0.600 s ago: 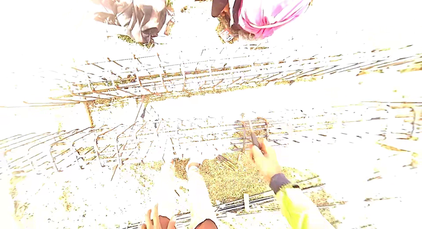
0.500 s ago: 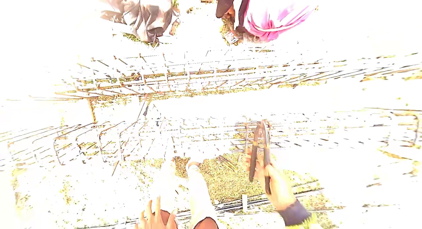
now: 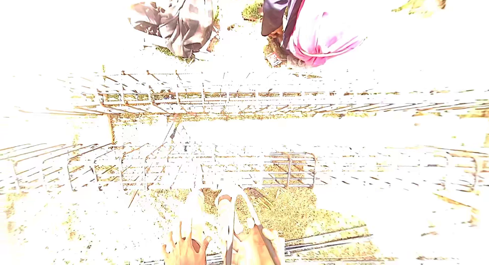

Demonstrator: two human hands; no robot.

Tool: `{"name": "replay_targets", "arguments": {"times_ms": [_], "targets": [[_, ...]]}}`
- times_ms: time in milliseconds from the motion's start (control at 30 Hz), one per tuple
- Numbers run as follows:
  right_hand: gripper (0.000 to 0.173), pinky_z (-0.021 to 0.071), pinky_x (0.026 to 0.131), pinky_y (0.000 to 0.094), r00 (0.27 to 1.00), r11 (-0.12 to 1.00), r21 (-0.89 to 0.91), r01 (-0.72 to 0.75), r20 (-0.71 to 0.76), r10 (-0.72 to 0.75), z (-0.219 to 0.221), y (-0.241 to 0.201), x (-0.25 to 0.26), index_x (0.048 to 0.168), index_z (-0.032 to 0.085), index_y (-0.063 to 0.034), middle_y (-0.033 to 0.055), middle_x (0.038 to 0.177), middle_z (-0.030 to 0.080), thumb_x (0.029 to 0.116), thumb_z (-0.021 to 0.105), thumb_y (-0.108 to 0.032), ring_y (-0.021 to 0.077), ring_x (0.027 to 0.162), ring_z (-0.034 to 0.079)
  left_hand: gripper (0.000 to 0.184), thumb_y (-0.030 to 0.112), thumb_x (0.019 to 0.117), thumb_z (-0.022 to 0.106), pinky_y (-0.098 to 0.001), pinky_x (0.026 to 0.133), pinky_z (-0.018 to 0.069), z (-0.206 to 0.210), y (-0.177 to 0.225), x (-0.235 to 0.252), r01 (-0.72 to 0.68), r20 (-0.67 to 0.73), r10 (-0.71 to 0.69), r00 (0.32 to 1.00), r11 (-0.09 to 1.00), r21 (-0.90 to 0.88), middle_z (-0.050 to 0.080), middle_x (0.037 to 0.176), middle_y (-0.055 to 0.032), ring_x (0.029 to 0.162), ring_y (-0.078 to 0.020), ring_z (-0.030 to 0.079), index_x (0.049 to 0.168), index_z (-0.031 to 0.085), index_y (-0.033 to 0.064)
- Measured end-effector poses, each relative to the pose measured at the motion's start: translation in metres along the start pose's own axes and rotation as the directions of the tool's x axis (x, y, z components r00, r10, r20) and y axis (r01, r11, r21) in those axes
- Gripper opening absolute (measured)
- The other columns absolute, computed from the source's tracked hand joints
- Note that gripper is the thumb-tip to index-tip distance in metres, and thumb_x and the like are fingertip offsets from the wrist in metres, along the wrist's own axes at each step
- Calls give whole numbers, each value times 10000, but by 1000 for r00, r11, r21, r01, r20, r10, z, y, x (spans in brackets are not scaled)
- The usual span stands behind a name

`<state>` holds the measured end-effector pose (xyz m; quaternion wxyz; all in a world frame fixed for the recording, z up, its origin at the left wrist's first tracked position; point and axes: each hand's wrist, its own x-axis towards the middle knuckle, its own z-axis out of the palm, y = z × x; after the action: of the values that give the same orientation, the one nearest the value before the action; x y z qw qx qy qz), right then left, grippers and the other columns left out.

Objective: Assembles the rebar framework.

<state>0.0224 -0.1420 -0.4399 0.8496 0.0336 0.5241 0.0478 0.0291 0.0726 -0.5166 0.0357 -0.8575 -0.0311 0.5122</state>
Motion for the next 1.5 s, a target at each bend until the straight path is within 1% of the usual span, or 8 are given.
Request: {"name": "replay_targets", "arguments": {"times_ms": [300,567,667,900,967,1067,1133,1500], "targets": [[775,469,1082,607,986,968,186,169,-32,-166,-2,-7,55,1588,294,-182,185,1572,427,980,487,-623,409,1423,452,1022,970,776,289,-706,1137,248,5,-5,3,-23,-13,24,1000,999,38,309,1676,-74,1494,-439,318,1580,413,352],[343,618,759,443,968,962,116,246,21,-250,9,-13,54,1113,650,-75,158,990,710,979,523,-365,293,897,723,997,955,787,292,-674,1125,287,7,-8,6,-24,-31,24,999,999,24,333,1666,-63,1477,-416,354,1573,427,355],[333,620,744,405,972,972,42,231,-61,-228,15,-21,50,1161,597,-81,131,972,692,1025,389,-302,254,870,716,1009,955,785,290,-675,1119,292,11,-9,6,-23,-36,24,999,1000,18,346,1658,-75,1463,-417,374,1571,435,339],[401,611,693,397,978,979,15,-204,54,203,9,-55,49,1158,610,-20,175,936,686,873,546,-294,263,801,709,966,924,804,344,-662,1129,297,5,-9,4,-16,19,16,1000,1000,14,332,1664,-72,1467,-408,368,1507,536,291],[249,560,511,292,947,944,-75,-322,-39,319,17,-69,48,1029,623,-20,92,724,620,883,564,-214,164,564,635,966,918,807,352,-659,1129,301,5,-9,4,-23,11,23,1000,1000,7,346,1657,-76,1459,-410,382,1520,521,288],[134,397,422,225,857,422,-772,-475,-515,22,40,-78,43,1159,510,-116,14,700,471,1043,506,-183,79,474,427,962,915,813,342,-661,1116,312,5,-9,3,-29,5,29,1000,1000,3,352,1654,-76,1450,-409,396,1531,504,296],[540,472,624,368,826,43,-839,-543,-542,-154,35,-71,45,1485,411,-106,96,954,570,1002,603,-252,179,689,525,953,906,809,363,-661,1113,316,6,-9,4,-20,1,20,1000,1000,-3,352,1655,-71,1441,-409,410,1528,508,299],[547,488,551,383,867,120,-896,-428,-444,-227,-31,-57,65,1433,466,-105,96,878,585,935,624,-267,192,608,542,918,888,830,361,-647,1116,316,-4,-3,5,-1,63,1,998,1000,10,318,1671,-66,1443,-396,406,1564,443,343]]}}
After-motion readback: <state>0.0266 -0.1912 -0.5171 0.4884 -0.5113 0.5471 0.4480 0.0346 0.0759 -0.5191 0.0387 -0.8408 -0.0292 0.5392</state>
